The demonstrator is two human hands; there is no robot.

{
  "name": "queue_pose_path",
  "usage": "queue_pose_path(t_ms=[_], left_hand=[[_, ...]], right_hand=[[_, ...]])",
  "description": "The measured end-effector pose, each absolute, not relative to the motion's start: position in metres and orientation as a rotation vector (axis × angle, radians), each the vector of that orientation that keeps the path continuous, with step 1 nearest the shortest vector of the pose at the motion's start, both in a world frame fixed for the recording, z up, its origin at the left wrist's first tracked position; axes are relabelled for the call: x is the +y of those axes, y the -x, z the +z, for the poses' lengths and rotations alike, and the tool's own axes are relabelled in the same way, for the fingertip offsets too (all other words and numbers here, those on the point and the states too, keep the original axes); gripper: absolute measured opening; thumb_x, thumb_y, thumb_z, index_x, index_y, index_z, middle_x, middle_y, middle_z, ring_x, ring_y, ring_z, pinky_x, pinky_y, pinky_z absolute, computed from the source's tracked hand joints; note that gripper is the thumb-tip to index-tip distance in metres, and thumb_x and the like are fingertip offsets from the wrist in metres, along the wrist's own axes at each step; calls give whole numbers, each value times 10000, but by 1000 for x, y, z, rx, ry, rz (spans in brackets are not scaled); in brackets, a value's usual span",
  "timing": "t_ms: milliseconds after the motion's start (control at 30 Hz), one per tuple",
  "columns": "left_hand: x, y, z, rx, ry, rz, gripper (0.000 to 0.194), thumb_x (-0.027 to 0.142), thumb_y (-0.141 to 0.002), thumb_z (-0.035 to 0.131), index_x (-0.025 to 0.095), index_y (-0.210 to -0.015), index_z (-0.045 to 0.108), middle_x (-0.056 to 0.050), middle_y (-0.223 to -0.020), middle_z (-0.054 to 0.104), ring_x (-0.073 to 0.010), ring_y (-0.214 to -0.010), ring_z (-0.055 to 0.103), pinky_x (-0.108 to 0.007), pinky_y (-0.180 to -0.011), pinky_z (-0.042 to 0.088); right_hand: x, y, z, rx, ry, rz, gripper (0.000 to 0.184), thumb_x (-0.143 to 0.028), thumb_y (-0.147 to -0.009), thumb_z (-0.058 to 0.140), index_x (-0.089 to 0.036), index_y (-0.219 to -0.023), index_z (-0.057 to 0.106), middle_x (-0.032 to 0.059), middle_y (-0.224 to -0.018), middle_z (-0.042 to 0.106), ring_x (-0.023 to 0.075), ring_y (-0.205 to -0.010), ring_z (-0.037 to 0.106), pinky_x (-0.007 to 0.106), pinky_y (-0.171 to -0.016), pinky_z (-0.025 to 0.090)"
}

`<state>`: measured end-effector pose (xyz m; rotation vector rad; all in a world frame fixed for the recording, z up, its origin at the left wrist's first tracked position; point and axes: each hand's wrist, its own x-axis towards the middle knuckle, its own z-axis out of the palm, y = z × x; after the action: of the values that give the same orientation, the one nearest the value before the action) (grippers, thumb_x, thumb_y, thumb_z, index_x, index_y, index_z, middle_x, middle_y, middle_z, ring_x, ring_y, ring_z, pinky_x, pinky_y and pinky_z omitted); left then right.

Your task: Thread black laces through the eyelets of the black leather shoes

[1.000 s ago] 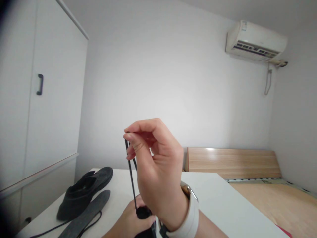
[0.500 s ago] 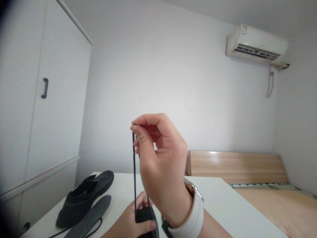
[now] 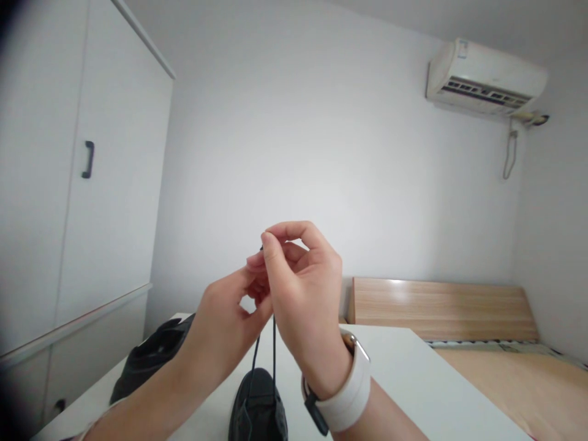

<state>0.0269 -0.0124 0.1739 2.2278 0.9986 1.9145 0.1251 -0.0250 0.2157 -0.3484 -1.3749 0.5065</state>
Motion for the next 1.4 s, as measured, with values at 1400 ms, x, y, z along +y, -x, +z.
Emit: queue_pose_path(t_ms=[1400], left_hand=[[59, 106, 36, 1282, -1427, 1656, 508, 614, -762, 683, 144, -949, 734, 66, -563, 380, -110, -505, 323, -214, -459, 204]], right_hand=[[83, -255, 29, -1534, 782, 1048, 329, -465, -853, 715, -148, -934, 675, -38, -666, 546, 27, -434, 348, 185, -415, 229]])
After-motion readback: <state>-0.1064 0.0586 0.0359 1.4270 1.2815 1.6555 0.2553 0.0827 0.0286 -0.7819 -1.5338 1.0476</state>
